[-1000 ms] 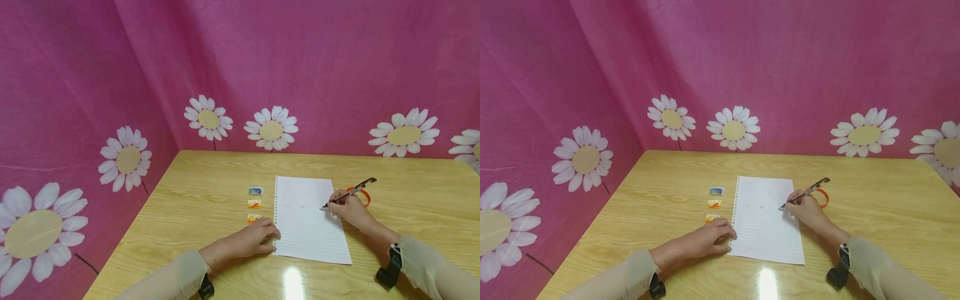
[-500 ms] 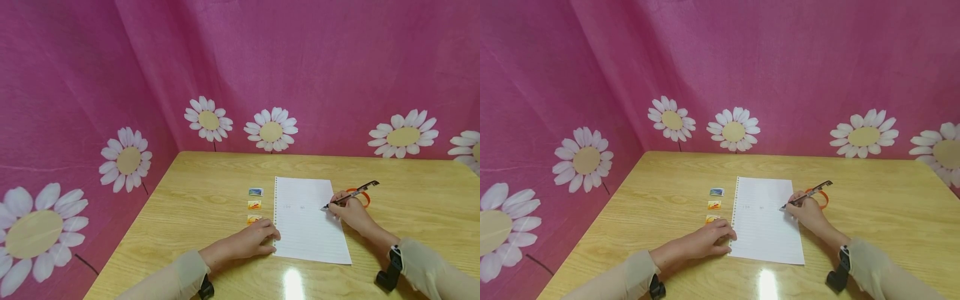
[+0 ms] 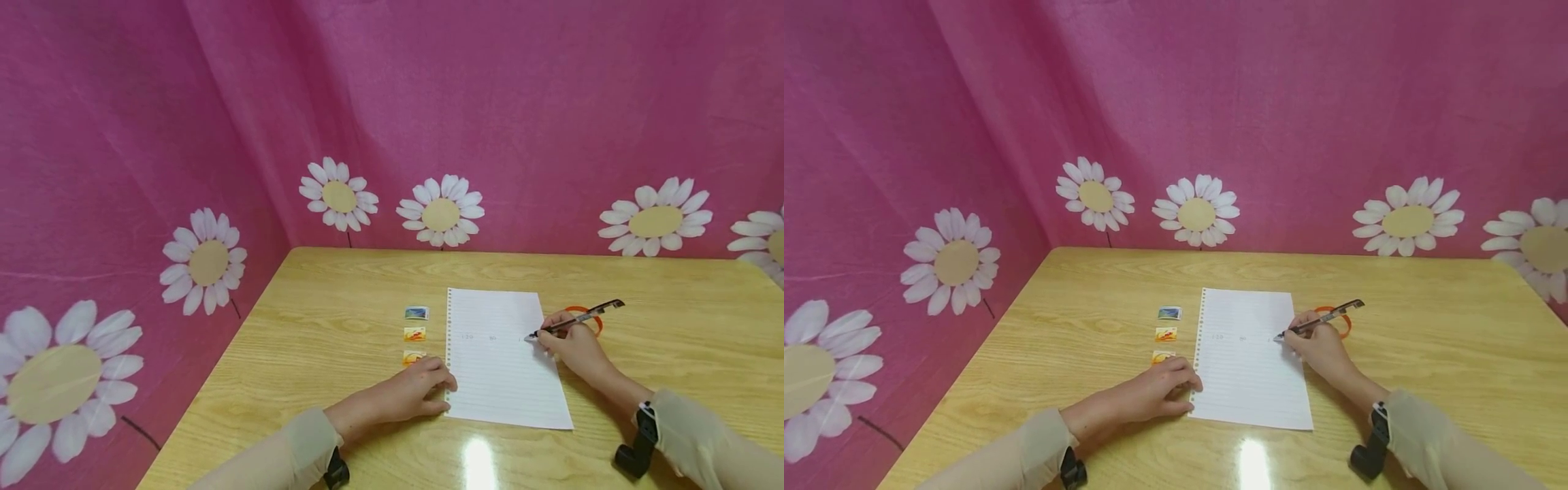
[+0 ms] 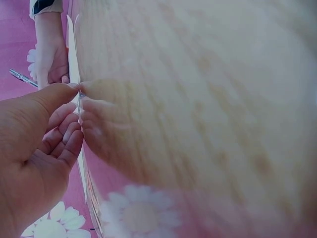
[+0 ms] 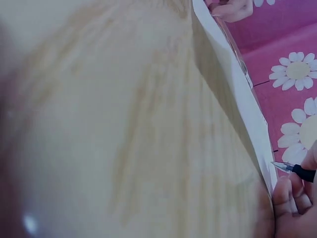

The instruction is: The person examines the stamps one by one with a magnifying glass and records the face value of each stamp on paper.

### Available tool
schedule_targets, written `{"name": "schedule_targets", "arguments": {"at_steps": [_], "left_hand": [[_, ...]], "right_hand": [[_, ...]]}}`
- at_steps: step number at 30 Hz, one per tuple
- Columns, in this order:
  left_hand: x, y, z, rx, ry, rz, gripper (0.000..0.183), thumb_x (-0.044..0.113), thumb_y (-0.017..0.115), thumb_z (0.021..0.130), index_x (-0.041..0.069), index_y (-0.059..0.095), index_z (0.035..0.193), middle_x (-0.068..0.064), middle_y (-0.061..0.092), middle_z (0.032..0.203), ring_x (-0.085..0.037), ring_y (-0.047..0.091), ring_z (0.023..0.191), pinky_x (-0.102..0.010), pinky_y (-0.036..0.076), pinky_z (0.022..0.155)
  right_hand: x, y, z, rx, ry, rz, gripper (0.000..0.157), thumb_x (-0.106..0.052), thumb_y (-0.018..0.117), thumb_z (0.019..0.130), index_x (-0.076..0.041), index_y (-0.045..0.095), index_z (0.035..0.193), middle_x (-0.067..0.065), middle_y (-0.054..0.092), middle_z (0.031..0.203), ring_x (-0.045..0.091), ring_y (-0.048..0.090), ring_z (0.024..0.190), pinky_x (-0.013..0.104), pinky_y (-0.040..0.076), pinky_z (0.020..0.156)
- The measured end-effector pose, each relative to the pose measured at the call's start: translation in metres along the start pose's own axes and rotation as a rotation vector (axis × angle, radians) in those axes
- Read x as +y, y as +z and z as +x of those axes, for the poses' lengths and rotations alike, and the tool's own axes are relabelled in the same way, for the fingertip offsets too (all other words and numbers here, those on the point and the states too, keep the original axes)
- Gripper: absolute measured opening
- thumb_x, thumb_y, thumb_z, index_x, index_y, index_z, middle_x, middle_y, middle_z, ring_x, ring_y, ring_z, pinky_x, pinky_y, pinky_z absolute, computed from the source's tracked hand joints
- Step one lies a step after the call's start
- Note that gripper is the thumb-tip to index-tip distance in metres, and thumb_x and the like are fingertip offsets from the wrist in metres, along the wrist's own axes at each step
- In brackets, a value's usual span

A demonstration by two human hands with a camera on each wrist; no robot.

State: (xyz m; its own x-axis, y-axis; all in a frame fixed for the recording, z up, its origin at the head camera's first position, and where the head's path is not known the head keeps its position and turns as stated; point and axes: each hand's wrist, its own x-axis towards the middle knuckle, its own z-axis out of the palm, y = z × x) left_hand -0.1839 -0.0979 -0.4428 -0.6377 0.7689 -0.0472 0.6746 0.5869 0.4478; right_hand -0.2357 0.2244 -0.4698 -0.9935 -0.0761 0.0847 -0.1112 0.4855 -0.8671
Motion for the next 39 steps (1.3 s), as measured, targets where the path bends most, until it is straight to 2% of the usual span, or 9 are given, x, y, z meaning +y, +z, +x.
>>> {"name": "schedule_targets", "arguments": {"at_steps": [12, 28, 39], "left_hand": [[-0.0013, 0.0008, -0.0003, 0.016, 0.010, 0.027, 0.025, 0.025, 0.064, 0.096, 0.013, 0.063, 0.118, 0.001, 0.056, 0.116, -0.004, 0.047, 0.102, -0.014, 0.042, 0.092], [-0.0001, 0.0009, -0.0004, 0.012, 0.012, 0.032, 0.025, 0.025, 0.063, 0.096, 0.013, 0.063, 0.118, 0.001, 0.056, 0.116, -0.004, 0.046, 0.102, -0.013, 0.041, 0.090], [-0.0012, 0.0020, -0.0001, 0.013, 0.013, 0.032, 0.025, 0.025, 0.063, 0.096, 0.013, 0.063, 0.118, 0.001, 0.056, 0.116, -0.006, 0.047, 0.105, -0.014, 0.042, 0.094]], "right_hand": [[0.0004, 0.0025, 0.0007, 0.020, -0.035, -0.024, 0.017, -0.006, 0.059, 0.092, 0.005, 0.053, 0.102, -0.002, 0.060, 0.073, 0.003, 0.053, 0.060, 0.022, 0.046, 0.053], [-0.0011, 0.0001, -0.0012, -0.011, 0.006, -0.028, 0.016, -0.007, 0.057, 0.091, 0.004, 0.051, 0.101, 0.001, 0.060, 0.074, 0.005, 0.053, 0.059, 0.023, 0.045, 0.053], [0.0016, -0.0011, -0.0007, -0.021, 0.003, -0.019, 0.017, -0.007, 0.059, 0.088, 0.003, 0.052, 0.100, -0.007, 0.055, 0.073, 0.003, 0.051, 0.059, 0.022, 0.045, 0.053]]}}
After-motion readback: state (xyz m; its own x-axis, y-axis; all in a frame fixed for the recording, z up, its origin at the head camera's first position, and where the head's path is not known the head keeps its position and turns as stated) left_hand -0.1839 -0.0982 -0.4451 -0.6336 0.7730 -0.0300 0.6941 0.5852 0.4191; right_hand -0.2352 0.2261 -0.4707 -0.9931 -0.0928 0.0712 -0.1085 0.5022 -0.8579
